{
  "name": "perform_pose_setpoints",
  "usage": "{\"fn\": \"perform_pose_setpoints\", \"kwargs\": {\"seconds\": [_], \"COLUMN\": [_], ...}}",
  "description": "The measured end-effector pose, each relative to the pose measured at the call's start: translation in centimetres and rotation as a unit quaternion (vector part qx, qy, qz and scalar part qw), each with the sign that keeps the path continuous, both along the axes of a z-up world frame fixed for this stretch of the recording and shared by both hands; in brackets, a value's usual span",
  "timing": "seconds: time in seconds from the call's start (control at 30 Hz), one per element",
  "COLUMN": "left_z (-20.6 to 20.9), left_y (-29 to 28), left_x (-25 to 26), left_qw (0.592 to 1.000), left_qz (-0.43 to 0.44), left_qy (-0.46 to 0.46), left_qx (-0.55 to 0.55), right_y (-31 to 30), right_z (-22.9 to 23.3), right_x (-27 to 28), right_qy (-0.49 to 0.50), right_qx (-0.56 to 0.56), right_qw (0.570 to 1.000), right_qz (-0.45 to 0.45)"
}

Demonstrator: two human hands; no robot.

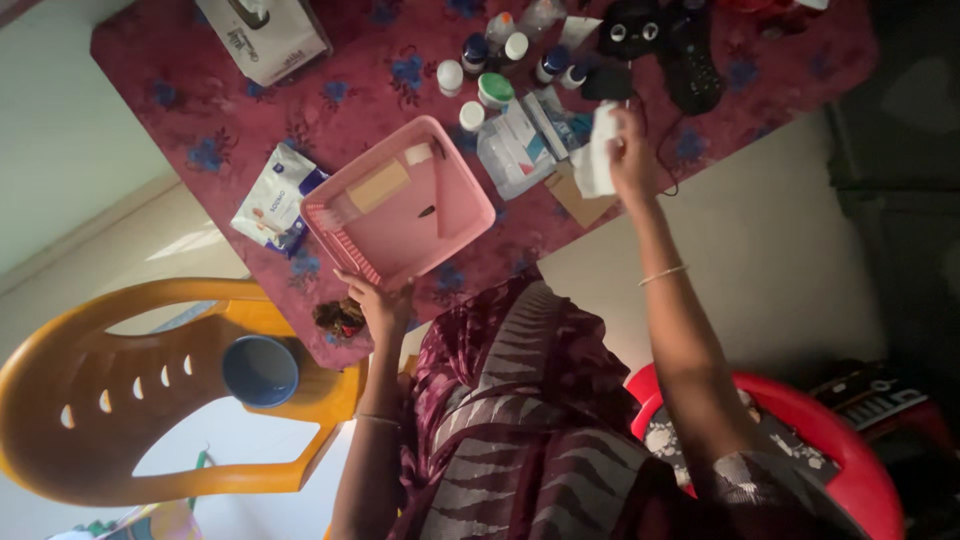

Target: The person organizes items on a table by moving a tissue box and a packet of wipes, then empties a pink plastic basket containing various bottles, tubes, and a pair of scissors onto the table. The person then wipes the basket with a cloth and places it back on the table.

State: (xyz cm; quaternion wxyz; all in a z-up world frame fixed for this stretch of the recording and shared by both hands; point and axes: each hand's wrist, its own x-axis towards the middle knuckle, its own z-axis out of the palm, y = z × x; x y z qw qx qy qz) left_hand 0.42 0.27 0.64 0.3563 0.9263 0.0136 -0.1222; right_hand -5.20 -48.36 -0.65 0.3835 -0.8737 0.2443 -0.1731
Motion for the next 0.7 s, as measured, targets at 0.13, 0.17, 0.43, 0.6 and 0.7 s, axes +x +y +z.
{"fn": "perform_pose_setpoints", "kwargs": {"seconds": [0.13, 0.17, 0.43, 0.6, 0.7], "left_z": [-0.7, -0.8, 0.8, 2.3, 2.6], "left_y": [0.3, 0.3, -0.3, -1.3, -1.9], "left_x": [0.0, 0.0, 0.1, 0.0, 0.4], "left_qw": [0.999, 0.999, 1.000, 0.996, 0.994], "left_qz": [0.008, 0.008, 0.017, 0.052, 0.071], "left_qy": [0.029, 0.035, 0.024, 0.057, 0.057], "left_qx": [0.012, 0.018, -0.002, 0.046, 0.066], "right_y": [-3.0, -3.5, 0.3, 11.5, 18.7], "right_z": [-1.6, -1.9, 0.3, 2.4, 0.4], "right_x": [-0.8, -0.8, 3.8, 7.9, 11.4], "right_qy": [0.099, 0.108, -0.052, -0.075, -0.078], "right_qx": [-0.064, -0.057, -0.061, 0.084, 0.129], "right_qw": [0.993, 0.992, 0.996, 0.988, 0.969], "right_qz": [-0.019, -0.014, -0.033, 0.104, 0.197]}}
